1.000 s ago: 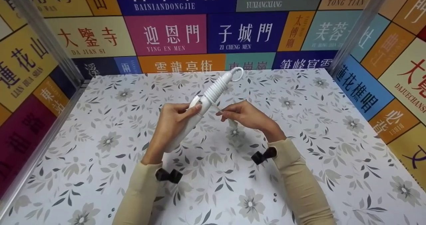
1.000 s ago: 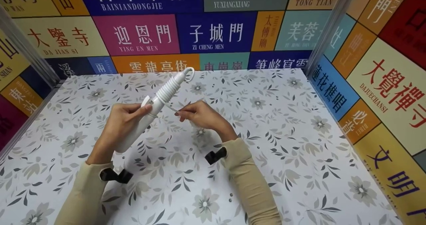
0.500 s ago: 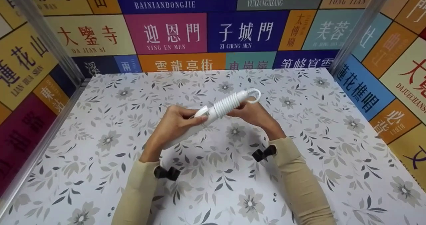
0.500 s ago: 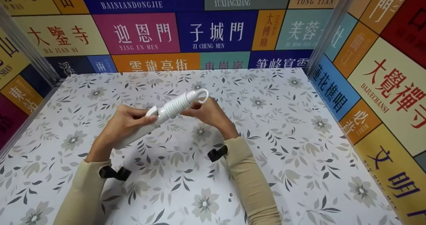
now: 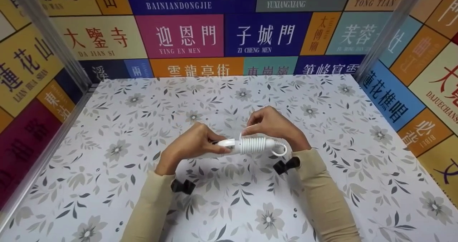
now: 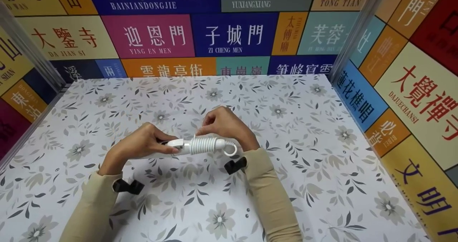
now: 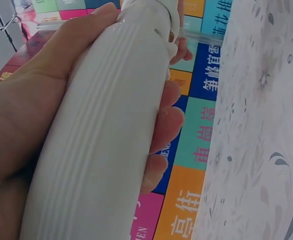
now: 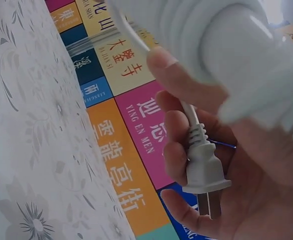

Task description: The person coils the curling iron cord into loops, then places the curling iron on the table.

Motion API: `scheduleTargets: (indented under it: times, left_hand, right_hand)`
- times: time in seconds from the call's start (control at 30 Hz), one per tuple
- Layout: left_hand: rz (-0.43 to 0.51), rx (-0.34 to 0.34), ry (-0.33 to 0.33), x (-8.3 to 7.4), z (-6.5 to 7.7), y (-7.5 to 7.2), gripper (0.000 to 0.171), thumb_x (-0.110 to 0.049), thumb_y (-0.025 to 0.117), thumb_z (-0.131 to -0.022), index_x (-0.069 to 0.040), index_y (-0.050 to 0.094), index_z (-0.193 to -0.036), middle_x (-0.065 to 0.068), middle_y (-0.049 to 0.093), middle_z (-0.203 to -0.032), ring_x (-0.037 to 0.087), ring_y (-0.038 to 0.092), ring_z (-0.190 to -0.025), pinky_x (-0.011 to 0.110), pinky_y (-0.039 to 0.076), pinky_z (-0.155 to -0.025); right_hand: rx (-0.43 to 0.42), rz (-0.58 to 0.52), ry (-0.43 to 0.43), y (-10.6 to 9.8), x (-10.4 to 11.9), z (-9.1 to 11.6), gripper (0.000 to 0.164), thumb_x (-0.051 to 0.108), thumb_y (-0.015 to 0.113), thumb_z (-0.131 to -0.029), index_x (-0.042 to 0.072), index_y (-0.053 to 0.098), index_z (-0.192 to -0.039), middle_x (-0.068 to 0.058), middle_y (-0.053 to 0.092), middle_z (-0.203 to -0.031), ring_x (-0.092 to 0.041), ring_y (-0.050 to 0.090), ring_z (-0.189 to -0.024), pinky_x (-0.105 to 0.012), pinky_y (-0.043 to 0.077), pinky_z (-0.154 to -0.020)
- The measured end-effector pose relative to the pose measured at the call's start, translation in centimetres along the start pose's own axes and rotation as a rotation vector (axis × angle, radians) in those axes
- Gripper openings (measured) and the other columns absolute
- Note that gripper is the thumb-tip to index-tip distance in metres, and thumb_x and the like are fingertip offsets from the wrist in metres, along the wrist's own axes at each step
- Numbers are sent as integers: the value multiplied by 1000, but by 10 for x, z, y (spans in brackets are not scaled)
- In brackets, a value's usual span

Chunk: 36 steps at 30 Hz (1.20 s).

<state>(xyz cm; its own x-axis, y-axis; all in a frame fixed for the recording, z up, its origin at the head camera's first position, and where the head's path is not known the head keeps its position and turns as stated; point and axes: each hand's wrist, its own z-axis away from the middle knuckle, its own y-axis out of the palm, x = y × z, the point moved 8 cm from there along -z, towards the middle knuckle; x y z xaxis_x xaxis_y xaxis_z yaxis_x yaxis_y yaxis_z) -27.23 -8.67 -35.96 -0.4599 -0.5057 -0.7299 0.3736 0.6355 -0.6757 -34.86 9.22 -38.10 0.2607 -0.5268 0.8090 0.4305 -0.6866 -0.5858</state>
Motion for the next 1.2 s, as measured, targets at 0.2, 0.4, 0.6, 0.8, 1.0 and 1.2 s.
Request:
scheduleTargets:
  times: [0.2, 0.4, 0.6, 0.8, 1.0, 1.2]
  left_hand:
    - [-25, 18, -13, 2, 1, 3, 31, -29, 83, -82, -11, 79, -106, 2, 79, -90, 3, 58, -61, 20, 48, -61]
    - [-75, 15, -34, 2, 2, 4, 30, -32, 83, -82, -12, 80, -104, 1, 79, -90, 3, 58, -62, 20, 48, -61]
    - [-127, -24, -80, 6, -1, 4, 28, -38, 82, -82, -16, 82, -99, -1, 79, -84, 4, 43, -54, 21, 37, -55]
    - [-124, -44, -133, 13, -2, 5, 28, -40, 82, -81, -17, 82, -96, -3, 75, -70, 6, 32, -49, 22, 31, -52]
    - [-84, -114, -223, 20, -1, 0, 30, -39, 82, -82, -14, 81, -99, -1, 75, -71, 6, 37, -47, 23, 32, -48]
    - [-51, -198, -279, 25, 0, -6, 25, -38, 81, -83, -17, 82, -96, -2, 76, -74, 6, 36, -46, 23, 32, -48]
  right_hand:
    - [0, 77, -54, 3, 10, -1, 20, 31, 88, -76, 15, 77, -79, -1, 71, -83, -16, 57, -74, -31, 48, -70]
    - [-18, 110, -78, 3, 19, 1, 19, 31, 88, -76, 16, 77, -79, 0, 71, -80, -15, 56, -70, -30, 47, -66]
    - [-43, 141, -100, 3, 25, 5, 17, 30, 85, -80, 15, 78, -83, -1, 74, -83, -15, 57, -72, -29, 47, -68]
    - [-56, 174, -97, 4, 32, 8, 16, 29, 84, -81, 15, 79, -86, -2, 76, -88, -15, 62, -80, -30, 48, -74]
    - [-72, 177, -131, 4, 42, 11, 17, 28, 77, -89, 12, 80, -92, -4, 77, -94, -18, 66, -88, -33, 51, -78]
    - [-67, 150, -156, 6, 45, 13, 21, 25, 66, -97, 10, 79, -103, -7, 76, -103, -19, 67, -94, -37, 54, -85]
